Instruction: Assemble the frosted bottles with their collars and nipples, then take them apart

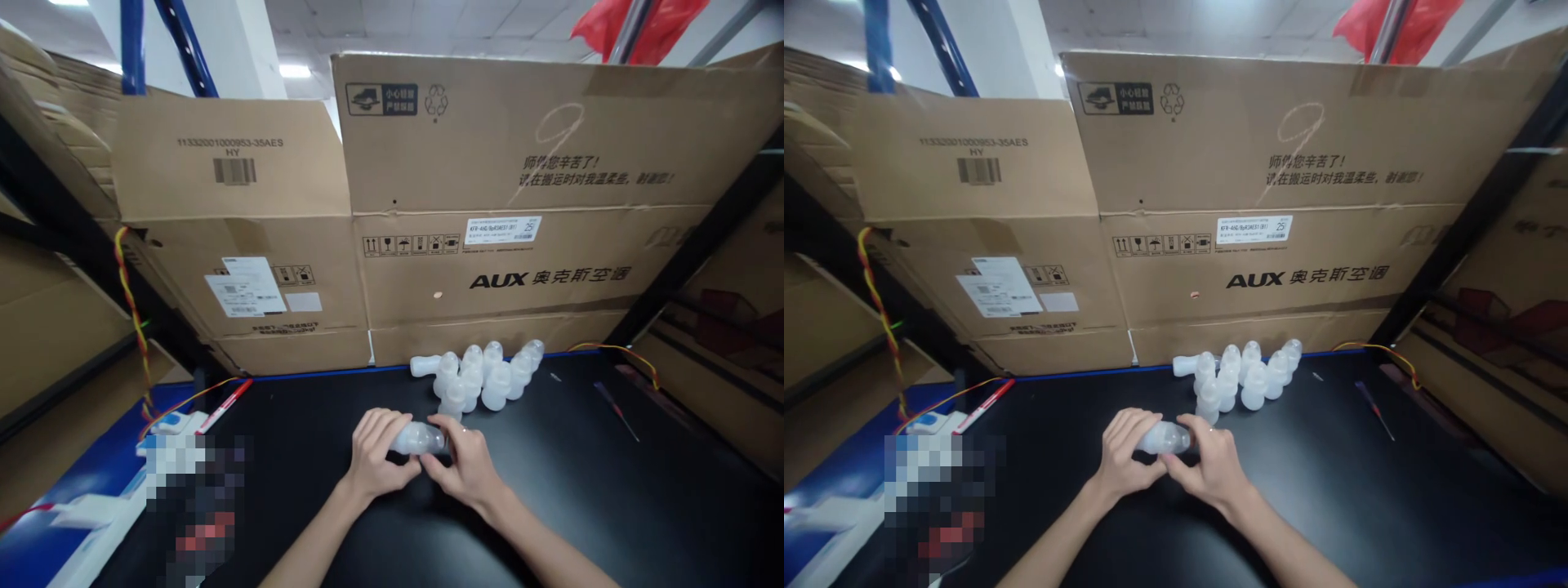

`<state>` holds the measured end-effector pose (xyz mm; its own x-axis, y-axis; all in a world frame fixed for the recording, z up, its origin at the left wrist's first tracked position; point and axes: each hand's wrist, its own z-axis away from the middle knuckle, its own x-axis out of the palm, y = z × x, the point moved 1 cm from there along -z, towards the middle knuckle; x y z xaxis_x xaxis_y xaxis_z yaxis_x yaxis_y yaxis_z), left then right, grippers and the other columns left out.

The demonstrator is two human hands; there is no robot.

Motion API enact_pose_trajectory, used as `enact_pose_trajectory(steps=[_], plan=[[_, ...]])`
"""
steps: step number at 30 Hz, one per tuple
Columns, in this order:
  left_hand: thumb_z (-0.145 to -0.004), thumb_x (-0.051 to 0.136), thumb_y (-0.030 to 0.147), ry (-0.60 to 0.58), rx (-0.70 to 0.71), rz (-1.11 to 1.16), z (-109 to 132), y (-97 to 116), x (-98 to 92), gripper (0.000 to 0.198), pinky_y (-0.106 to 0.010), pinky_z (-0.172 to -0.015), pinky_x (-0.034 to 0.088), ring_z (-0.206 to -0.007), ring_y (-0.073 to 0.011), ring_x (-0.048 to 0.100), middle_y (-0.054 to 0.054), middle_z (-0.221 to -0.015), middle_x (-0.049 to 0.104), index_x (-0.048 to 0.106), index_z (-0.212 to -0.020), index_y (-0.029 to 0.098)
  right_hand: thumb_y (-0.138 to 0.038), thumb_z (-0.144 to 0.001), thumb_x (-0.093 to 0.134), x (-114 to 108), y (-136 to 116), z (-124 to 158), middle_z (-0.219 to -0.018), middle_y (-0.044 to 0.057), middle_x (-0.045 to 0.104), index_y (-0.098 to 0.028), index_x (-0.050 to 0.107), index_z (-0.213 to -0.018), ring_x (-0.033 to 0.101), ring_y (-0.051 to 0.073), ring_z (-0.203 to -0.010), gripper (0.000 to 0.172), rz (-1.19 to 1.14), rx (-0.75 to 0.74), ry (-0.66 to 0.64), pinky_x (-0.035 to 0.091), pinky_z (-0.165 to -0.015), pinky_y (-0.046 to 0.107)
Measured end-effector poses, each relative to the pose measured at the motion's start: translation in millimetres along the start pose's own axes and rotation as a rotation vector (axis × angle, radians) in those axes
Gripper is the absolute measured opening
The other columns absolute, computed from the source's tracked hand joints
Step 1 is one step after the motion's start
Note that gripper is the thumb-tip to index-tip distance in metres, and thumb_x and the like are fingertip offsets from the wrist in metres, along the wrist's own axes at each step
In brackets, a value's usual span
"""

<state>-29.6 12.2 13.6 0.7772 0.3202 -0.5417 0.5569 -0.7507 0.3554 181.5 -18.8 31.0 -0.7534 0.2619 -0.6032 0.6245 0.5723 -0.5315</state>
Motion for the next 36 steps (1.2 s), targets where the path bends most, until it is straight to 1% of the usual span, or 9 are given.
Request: enact_pose_trajectory(steps=[6, 12, 17, 21, 23, 26, 31, 33, 36], plan=[[-0.078, 0.077, 0.033, -0.110, 0.083, -0.064, 4.1, 0.9, 0.4, 0.061, -0.043, -0.072, 0.056, -0.083, -0.0313, 0.076, -0.012, -0.101, 0.081, 0.072, -0.139, 0.027, -0.046, -0.108, 0.059, 1.2, -1.7, 0.8, -0.077, 0.003, 0.076, -0.021, 0.069, -0.117, 0.065, 0.017, -0.053, 0.029, -0.032, 0.020, -0.070, 0.049, -0.056, 0.028], [-0.082, 0.079, 0.039, -0.214, 0.053, -0.006, -7.6, -4.5, -6.9, 0.053, -0.041, -0.077, 0.059, -0.084, -0.0294, 0.077, -0.011, -0.099, 0.081, 0.076, -0.134, 0.028, -0.044, -0.108, 0.058, 2.7, 8.5, 0.1, -0.091, 0.008, 0.080, -0.020, 0.069, -0.126, 0.068, 0.020, -0.059, 0.032, -0.037, -0.036, -0.070, 0.057, -0.061, 0.032], [-0.084, 0.083, 0.046, -0.382, -0.126, 0.150, -18.1, -13.1, -28.3, 0.044, -0.038, -0.082, 0.061, -0.086, -0.0275, 0.078, -0.009, -0.102, 0.082, 0.080, -0.123, 0.026, -0.032, -0.108, 0.058, 5.8, 6.1, -4.4, -0.116, 0.015, 0.077, -0.022, 0.061, -0.143, 0.078, 0.026, -0.093, 0.036, -0.052, -0.202, -0.144, 0.066, -0.079, 0.038], [-0.085, 0.085, 0.047, -0.560, -0.385, 0.438, -19.2, -33.4, -44.7, 0.043, -0.036, -0.092, 0.061, -0.099, -0.0271, 0.079, -0.008, -0.114, 0.084, 0.082, -0.121, 0.024, -0.014, -0.107, 0.050, 4.8, 6.6, -7.3, -0.144, 0.017, 0.067, -0.027, 0.063, -0.141, 0.072, 0.028, -0.126, 0.038, -0.073, -0.335, -0.143, 0.067, -0.094, 0.042], [-0.086, 0.083, 0.048, -0.541, -0.480, 0.515, -17.1, -46.3, -47.9, 0.047, -0.038, -0.097, 0.060, -0.106, -0.0290, 0.078, -0.010, -0.119, 0.083, 0.081, -0.125, 0.020, -0.010, -0.107, 0.046, -0.2, 10.4, -8.8, -0.148, 0.016, 0.064, -0.028, 0.062, -0.139, 0.069, 0.026, -0.132, 0.040, -0.109, -0.329, -0.049, 0.066, -0.098, 0.042], [-0.089, 0.079, 0.051, -0.382, -0.562, 0.509, -13.6, -62.5, -48.6, 0.052, -0.039, -0.096, 0.060, -0.105, -0.0282, 0.077, -0.011, -0.119, 0.082, 0.078, -0.128, 0.017, -0.015, -0.107, 0.054, -11.0, 15.0, -13.0, -0.146, 0.017, 0.065, -0.027, 0.055, -0.145, 0.067, 0.028, -0.135, 0.040, -0.150, -0.231, 0.035, 0.062, -0.107, 0.048], [-0.095, 0.073, 0.051, -0.260, -0.500, 0.243, -12.2, -65.0, -48.1, 0.042, -0.034, -0.094, 0.057, -0.100, -0.0234, 0.076, -0.006, -0.115, 0.081, 0.074, -0.125, 0.022, -0.031, -0.104, 0.069, -16.3, 7.4, -19.4, -0.128, 0.014, 0.074, -0.023, 0.060, -0.136, 0.073, 0.030, -0.115, 0.034, -0.023, -0.102, -0.287, 0.060, -0.100, 0.047], [-0.095, 0.075, 0.049, -0.254, -0.399, 0.103, -12.5, -58.4, -45.8, 0.041, -0.036, -0.098, 0.056, -0.105, -0.0250, 0.076, -0.006, -0.120, 0.080, 0.072, -0.129, 0.025, -0.034, -0.103, 0.071, -12.6, 2.5, -18.5, -0.122, 0.011, 0.075, -0.023, 0.066, -0.129, 0.074, 0.028, -0.108, 0.029, 0.087, -0.106, -0.413, 0.059, -0.096, 0.043], [-0.093, 0.079, 0.044, -0.222, -0.197, -0.004, -12.3, -43.5, -38.7, 0.041, -0.041, -0.102, 0.056, -0.112, -0.0292, 0.076, -0.011, -0.125, 0.080, 0.072, -0.129, 0.025, -0.041, -0.104, 0.071, -5.7, -1.2, -15.1, -0.120, 0.010, 0.073, -0.023, 0.067, -0.137, 0.075, 0.025, -0.096, 0.038, 0.215, -0.066, -0.511, 0.057, -0.085, 0.035]])
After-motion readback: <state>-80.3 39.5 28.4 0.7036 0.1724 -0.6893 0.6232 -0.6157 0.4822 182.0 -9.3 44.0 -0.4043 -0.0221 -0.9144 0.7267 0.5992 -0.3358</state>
